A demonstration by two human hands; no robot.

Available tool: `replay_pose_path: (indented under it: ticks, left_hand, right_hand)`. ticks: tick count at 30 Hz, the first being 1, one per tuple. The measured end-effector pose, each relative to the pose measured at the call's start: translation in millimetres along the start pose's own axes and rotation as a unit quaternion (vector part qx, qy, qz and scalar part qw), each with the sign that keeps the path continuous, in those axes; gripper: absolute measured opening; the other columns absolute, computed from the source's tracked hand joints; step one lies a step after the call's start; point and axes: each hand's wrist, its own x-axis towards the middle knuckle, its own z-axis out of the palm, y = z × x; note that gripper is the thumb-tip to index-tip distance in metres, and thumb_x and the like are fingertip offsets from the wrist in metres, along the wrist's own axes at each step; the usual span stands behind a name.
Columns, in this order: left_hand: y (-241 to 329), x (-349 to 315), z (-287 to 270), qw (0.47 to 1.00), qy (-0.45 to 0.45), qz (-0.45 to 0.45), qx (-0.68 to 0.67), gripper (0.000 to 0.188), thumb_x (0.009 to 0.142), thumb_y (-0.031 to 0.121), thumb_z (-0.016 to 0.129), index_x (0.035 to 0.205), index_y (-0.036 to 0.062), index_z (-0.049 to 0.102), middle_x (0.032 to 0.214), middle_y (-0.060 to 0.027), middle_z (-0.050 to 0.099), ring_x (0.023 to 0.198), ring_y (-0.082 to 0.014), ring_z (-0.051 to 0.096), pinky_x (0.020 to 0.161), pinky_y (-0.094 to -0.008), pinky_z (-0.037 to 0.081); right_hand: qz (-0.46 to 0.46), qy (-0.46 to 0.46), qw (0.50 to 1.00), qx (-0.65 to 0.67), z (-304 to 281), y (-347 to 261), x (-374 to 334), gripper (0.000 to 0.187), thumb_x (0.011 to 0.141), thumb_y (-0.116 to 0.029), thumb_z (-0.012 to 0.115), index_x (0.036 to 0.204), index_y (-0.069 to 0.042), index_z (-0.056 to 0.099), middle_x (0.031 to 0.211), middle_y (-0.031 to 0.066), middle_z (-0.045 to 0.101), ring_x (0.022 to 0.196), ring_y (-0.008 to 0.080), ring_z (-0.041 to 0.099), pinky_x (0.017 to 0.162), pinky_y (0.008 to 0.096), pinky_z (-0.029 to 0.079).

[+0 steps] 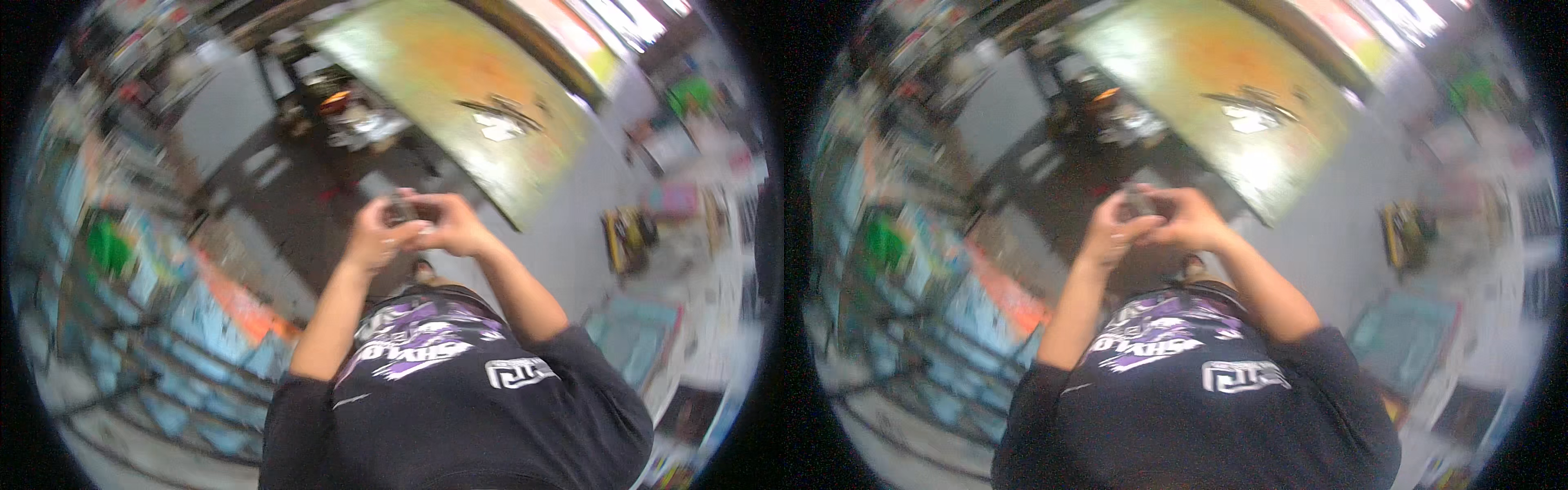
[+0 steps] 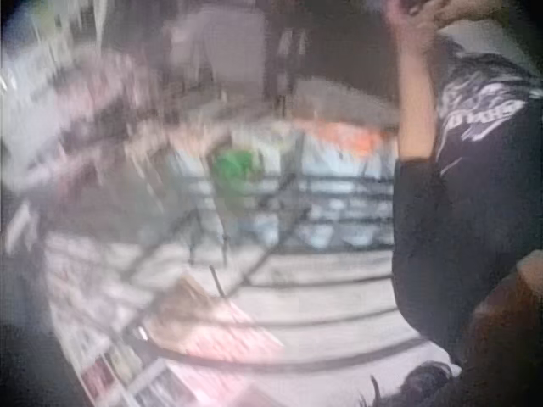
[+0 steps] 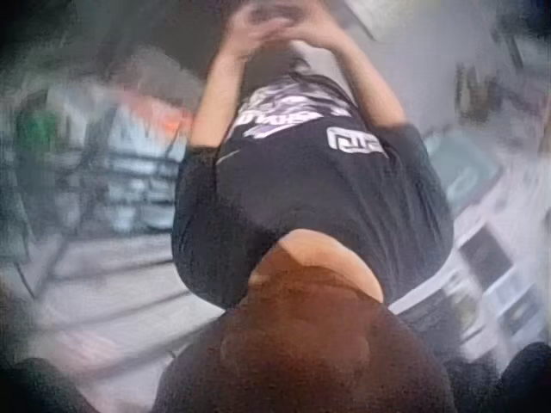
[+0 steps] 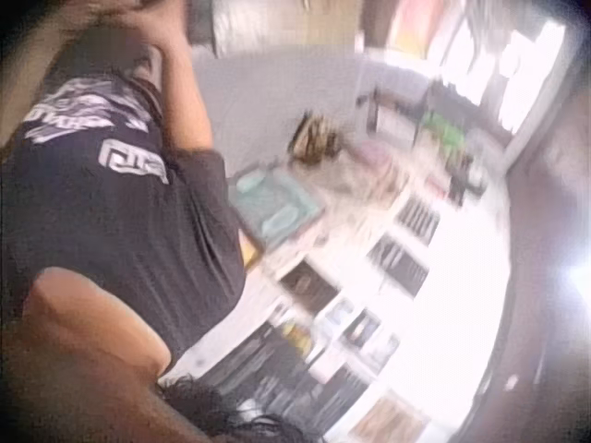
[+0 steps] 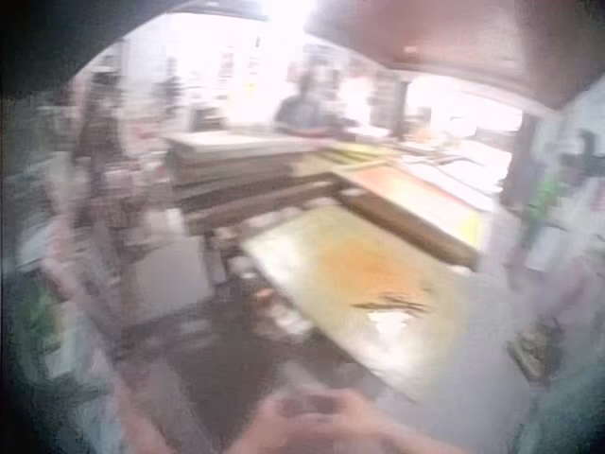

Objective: The person picks up a screen printing frame and places it on a workbench. They gather metal clamps and bolts from the table, place some into a green bucket, and then use the remaining hardware to secure the frame to the bench. The person walks to a paint station and returns to continue working on the frame.

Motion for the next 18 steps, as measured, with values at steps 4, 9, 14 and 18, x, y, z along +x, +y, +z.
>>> replay_pose_path:
  ticks: [4, 9, 14, 18]
  left_hand:
    - [-15.6, -0.2, 10.3, 1.0, 0.011, -0.003, -0.017, 0.048, 0.065, 0.011, 0.077, 0.107, 0.002, 0.055, 0.095, -0.0043, 0.06, 0.085, -0.0133, 0.057, 0.077, -0.0287, 0.047]
    - [-43.7, -14.1, -5.0, 0.981, 0.177, 0.067, -0.05, 0.049, 0.063, 0.002, 0.076, 0.107, 0.0031, 0.055, 0.097, -0.0025, 0.058, 0.091, -0.0119, 0.054, 0.083, -0.0278, 0.045]
    - [-35.3, -64.7, -36.6, 0.926, 0.337, 0.09, -0.145, 0.048, 0.065, -0.002, 0.073, 0.109, 0.0007, 0.053, 0.107, -0.0101, 0.058, 0.098, -0.0172, 0.055, 0.088, -0.0329, 0.045]
    - [-36.3, -113.9, -71.0, 0.842, 0.409, 0.103, -0.336, 0.034, 0.078, 0.019, 0.063, 0.106, 0.002, 0.054, 0.099, -0.0109, 0.06, 0.097, -0.0233, 0.057, 0.087, -0.0384, 0.045]
  right_hand:
    - [0.075, -0.033, 0.995, 0.054, -3.2, -7.6, -7.0, 0.066, 0.055, -0.008, 0.077, 0.114, 0.008, 0.052, 0.111, 0.014, 0.057, 0.099, 0.0178, 0.056, 0.086, 0.0309, 0.045]
    - [0.025, -0.09, 0.986, 0.135, 29.3, 8.6, 16.4, 0.071, 0.056, 0.001, 0.075, 0.12, 0.008, 0.045, 0.112, 0.0141, 0.055, 0.103, 0.0207, 0.054, 0.086, 0.0308, 0.045]
    - [0.06, -0.247, 0.961, 0.105, 66.4, 8.5, 42.6, 0.068, 0.061, 0.003, 0.073, 0.123, 0.004, 0.043, 0.112, 0.0124, 0.055, 0.104, 0.0203, 0.053, 0.086, 0.0315, 0.045]
    - [0.041, -0.313, 0.939, 0.138, 113.0, 11.0, 60.4, 0.06, 0.071, -0.006, 0.072, 0.123, 0.005, 0.042, 0.107, 0.0106, 0.056, 0.099, 0.0186, 0.055, 0.082, 0.0292, 0.046]
